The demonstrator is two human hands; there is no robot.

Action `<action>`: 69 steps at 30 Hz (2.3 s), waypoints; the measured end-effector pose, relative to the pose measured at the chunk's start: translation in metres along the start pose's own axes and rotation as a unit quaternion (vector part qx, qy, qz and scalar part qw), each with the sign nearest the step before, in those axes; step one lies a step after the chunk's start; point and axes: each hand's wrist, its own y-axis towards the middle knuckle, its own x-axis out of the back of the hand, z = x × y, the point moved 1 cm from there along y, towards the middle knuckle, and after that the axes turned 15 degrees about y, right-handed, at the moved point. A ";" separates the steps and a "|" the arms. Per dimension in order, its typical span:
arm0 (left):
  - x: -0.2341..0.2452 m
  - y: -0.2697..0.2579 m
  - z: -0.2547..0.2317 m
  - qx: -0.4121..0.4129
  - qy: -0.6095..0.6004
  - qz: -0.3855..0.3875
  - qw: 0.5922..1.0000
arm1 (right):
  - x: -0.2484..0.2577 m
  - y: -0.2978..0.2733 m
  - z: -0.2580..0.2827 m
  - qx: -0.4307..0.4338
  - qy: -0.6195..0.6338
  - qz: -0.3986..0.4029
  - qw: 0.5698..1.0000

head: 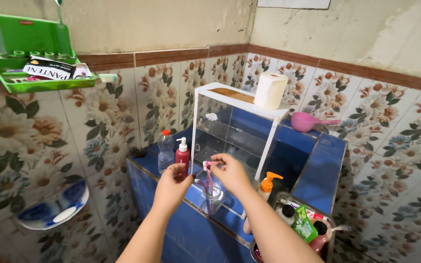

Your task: Organizing and sorting various toiletries including toothbrushes and lotion bottles in a bathroom.

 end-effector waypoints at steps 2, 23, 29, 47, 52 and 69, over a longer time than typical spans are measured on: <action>-0.001 -0.002 -0.006 0.004 -0.001 -0.001 1.000 | 0.002 0.000 0.000 0.000 0.015 0.007 1.000; -0.052 -0.022 -0.019 0.015 -0.039 -0.018 0.999 | 0.039 -0.016 -0.008 -0.019 0.075 0.055 0.995; -0.048 -0.031 -0.037 0.019 -0.035 0.010 0.999 | 0.044 -0.029 -0.010 -0.023 0.076 0.017 0.997; -0.093 -0.060 -0.018 0.026 -0.125 0.180 0.975 | 0.085 -0.123 0.022 -0.050 0.041 -0.162 0.985; -0.129 -0.080 -0.029 0.039 -0.189 0.238 0.952 | 0.122 -0.152 0.031 -0.076 0.016 -0.198 0.977; -0.261 -0.129 -0.101 -0.016 -0.269 0.179 0.946 | 0.295 -0.198 0.013 -0.056 0.006 -0.197 0.979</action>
